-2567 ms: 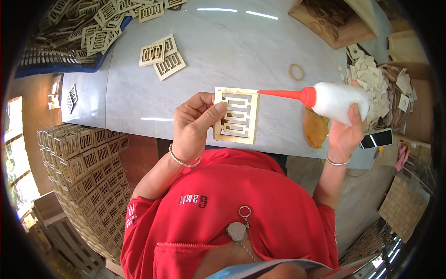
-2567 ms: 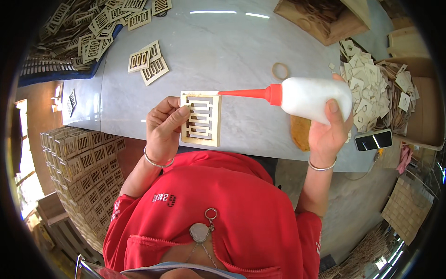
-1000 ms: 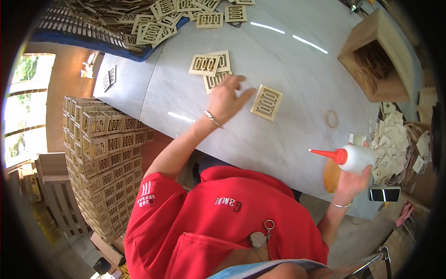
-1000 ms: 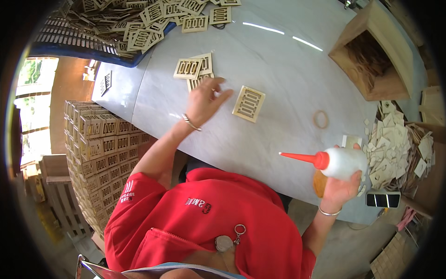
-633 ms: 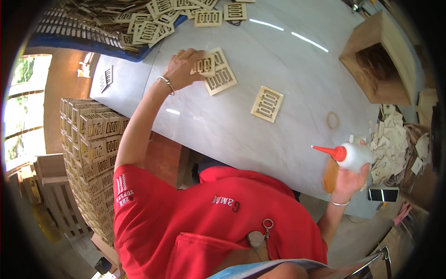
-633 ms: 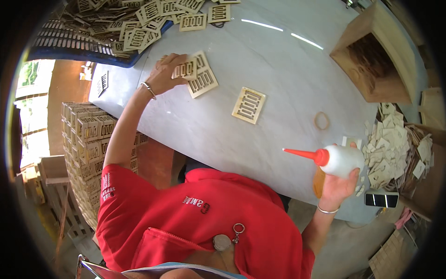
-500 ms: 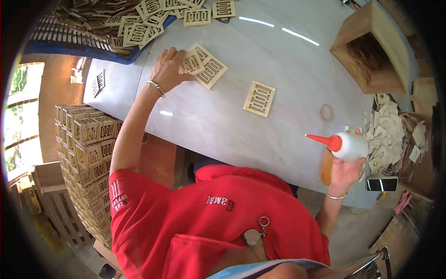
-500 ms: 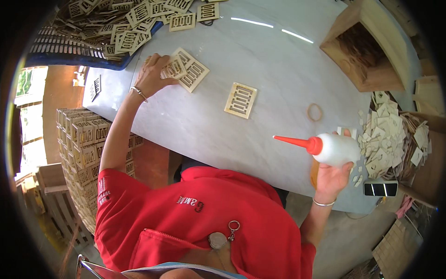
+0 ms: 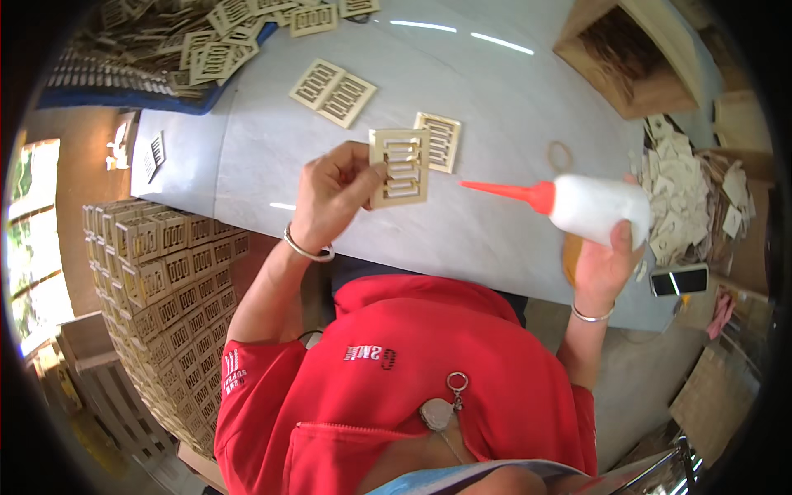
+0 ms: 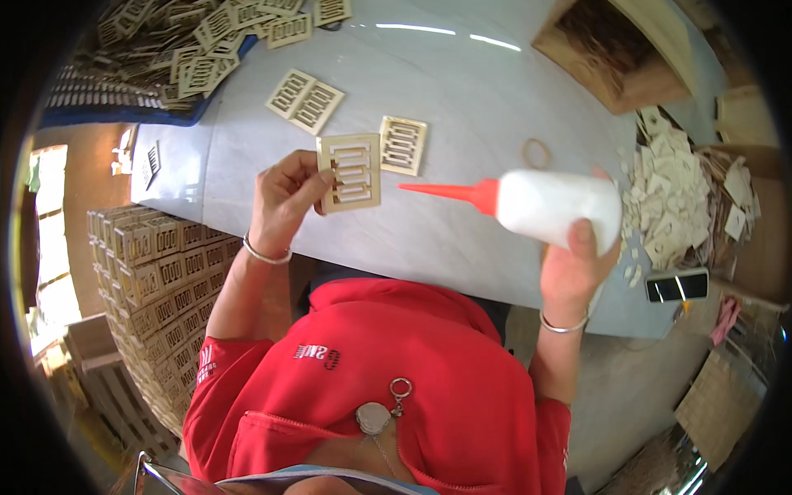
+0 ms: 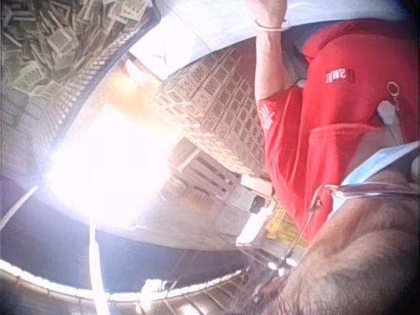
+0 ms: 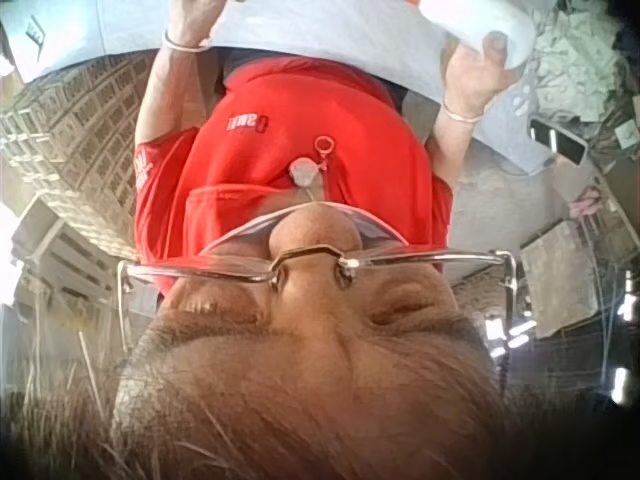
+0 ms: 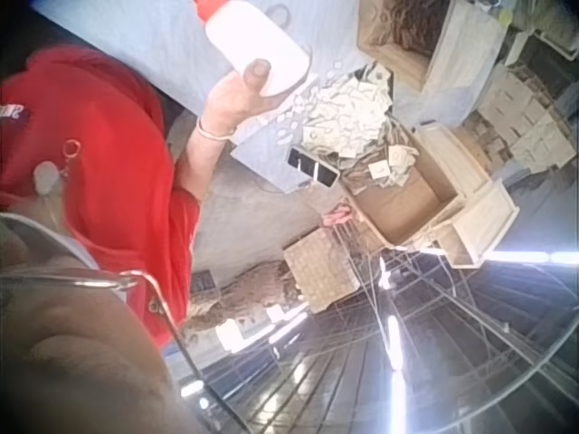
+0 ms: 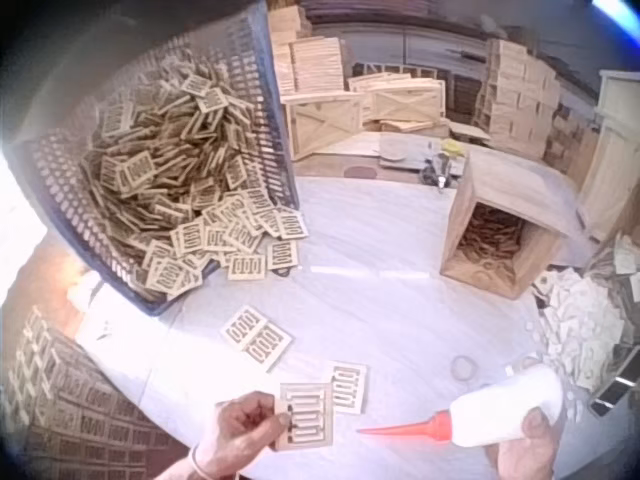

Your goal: Assembling small wooden boxes by applying glue to pre-cut pieces, joining them, and securing the final product with a rubber band.

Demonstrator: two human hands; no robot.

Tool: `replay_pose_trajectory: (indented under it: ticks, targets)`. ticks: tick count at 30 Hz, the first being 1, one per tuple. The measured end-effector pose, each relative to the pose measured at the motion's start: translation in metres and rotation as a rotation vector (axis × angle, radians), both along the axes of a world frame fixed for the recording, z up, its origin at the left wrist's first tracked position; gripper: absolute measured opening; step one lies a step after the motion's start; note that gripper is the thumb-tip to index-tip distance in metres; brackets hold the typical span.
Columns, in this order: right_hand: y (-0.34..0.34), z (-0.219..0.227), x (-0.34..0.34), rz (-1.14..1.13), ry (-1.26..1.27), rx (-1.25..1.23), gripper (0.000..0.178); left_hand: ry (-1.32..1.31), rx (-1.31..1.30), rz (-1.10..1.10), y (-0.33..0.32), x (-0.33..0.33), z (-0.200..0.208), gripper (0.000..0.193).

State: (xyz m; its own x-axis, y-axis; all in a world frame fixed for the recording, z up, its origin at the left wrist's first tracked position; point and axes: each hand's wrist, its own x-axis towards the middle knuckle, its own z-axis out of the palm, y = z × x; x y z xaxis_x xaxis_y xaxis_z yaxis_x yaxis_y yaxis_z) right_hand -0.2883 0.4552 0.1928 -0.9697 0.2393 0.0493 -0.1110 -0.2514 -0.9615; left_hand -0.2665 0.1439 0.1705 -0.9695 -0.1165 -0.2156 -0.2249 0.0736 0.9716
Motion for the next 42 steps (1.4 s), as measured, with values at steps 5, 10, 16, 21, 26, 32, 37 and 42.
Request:
replay_pose_trajectory:
  ticks: [5,10,16,21,26,32,37,42]
  targets:
    - [-0.012,0.012,-0.002,0.07,0.059,0.068,0.077,-0.034,0.047,-0.09,0.036,0.017,0.017,0.011]
    - [-0.01,0.013,-0.001,0.117,0.106,0.16,0.077,-0.024,0.068,-0.138,0.047,0.026,0.022,0.012]
    - [-0.009,0.015,0.0,0.119,0.114,0.196,0.075,-0.022,0.06,-0.148,0.051,0.031,0.025,0.011]
    - [-0.001,0.018,0.001,0.103,0.107,0.207,0.07,-0.014,0.089,-0.129,0.051,0.033,0.026,0.01]
    - [0.014,0.019,0.002,0.104,0.121,0.262,0.069,-0.011,0.136,-0.133,0.05,0.034,0.03,0.009]
    - [0.023,0.02,0.005,0.087,0.102,0.189,0.067,-0.025,0.244,-0.138,0.048,0.032,0.028,0.011]
    - [0.025,0.014,0.002,0.029,0.095,0.031,0.064,-0.051,0.39,-0.154,0.046,0.029,0.021,0.013]
    - [0.028,0.005,0.0,-0.014,0.039,-0.066,0.061,-0.068,0.512,-0.169,0.044,0.029,0.016,0.014]
